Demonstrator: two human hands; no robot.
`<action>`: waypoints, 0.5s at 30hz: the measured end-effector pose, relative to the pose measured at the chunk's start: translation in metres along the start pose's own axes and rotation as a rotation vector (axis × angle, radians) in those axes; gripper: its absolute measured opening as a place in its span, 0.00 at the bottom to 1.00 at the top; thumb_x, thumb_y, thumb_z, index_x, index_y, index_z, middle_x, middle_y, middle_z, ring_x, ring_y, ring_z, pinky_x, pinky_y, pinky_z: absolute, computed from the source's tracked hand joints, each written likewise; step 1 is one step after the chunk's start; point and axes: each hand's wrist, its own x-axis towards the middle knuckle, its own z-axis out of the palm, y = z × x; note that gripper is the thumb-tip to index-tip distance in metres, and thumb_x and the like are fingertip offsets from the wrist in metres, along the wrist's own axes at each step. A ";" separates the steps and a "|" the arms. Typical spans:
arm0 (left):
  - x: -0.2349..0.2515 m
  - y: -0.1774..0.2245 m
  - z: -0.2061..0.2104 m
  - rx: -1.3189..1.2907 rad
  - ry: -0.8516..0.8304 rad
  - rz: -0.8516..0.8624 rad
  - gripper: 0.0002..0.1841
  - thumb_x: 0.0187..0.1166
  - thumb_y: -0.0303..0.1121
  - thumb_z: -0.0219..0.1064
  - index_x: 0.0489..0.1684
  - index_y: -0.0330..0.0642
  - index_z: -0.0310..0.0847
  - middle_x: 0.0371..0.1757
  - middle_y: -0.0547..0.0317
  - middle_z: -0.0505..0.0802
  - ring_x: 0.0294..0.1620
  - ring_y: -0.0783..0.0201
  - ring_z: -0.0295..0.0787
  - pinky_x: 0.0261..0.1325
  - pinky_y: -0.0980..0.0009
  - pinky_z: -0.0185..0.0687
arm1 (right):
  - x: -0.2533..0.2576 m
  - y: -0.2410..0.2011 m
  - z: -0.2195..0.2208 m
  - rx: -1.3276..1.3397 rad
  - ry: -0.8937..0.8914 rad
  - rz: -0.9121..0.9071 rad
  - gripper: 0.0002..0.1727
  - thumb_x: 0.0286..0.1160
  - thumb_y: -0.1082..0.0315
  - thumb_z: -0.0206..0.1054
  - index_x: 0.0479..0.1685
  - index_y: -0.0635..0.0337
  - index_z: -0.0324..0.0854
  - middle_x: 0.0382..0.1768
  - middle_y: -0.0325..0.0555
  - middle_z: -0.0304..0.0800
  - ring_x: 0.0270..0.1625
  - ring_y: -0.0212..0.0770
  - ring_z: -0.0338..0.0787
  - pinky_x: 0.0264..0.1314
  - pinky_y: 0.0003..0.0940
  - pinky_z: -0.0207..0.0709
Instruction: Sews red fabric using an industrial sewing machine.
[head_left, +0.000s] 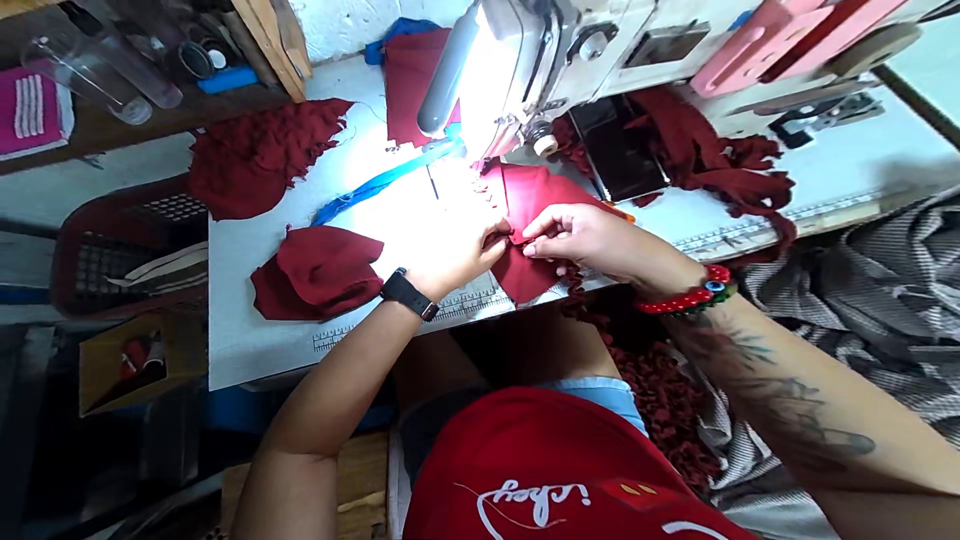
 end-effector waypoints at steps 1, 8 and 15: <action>0.000 -0.001 -0.001 -0.009 0.005 -0.005 0.09 0.80 0.33 0.67 0.48 0.44 0.91 0.46 0.57 0.96 0.54 0.59 0.92 0.64 0.52 0.81 | -0.003 0.003 0.000 -0.054 0.017 -0.057 0.09 0.74 0.74 0.73 0.49 0.56 0.82 0.31 0.44 0.88 0.23 0.33 0.81 0.21 0.25 0.73; -0.003 0.005 0.000 -0.025 -0.014 -0.038 0.10 0.77 0.31 0.71 0.50 0.41 0.93 0.49 0.52 0.95 0.55 0.55 0.92 0.62 0.51 0.83 | -0.004 0.007 0.012 -0.206 0.105 -0.221 0.13 0.75 0.61 0.76 0.54 0.50 0.83 0.29 0.37 0.84 0.26 0.32 0.80 0.26 0.29 0.75; -0.005 -0.005 -0.005 -0.240 -0.040 -0.146 0.11 0.87 0.32 0.63 0.52 0.39 0.92 0.50 0.55 0.97 0.55 0.64 0.93 0.66 0.61 0.83 | -0.013 0.007 0.014 -0.212 0.173 -0.077 0.16 0.87 0.56 0.64 0.35 0.54 0.90 0.18 0.42 0.82 0.15 0.35 0.77 0.18 0.31 0.70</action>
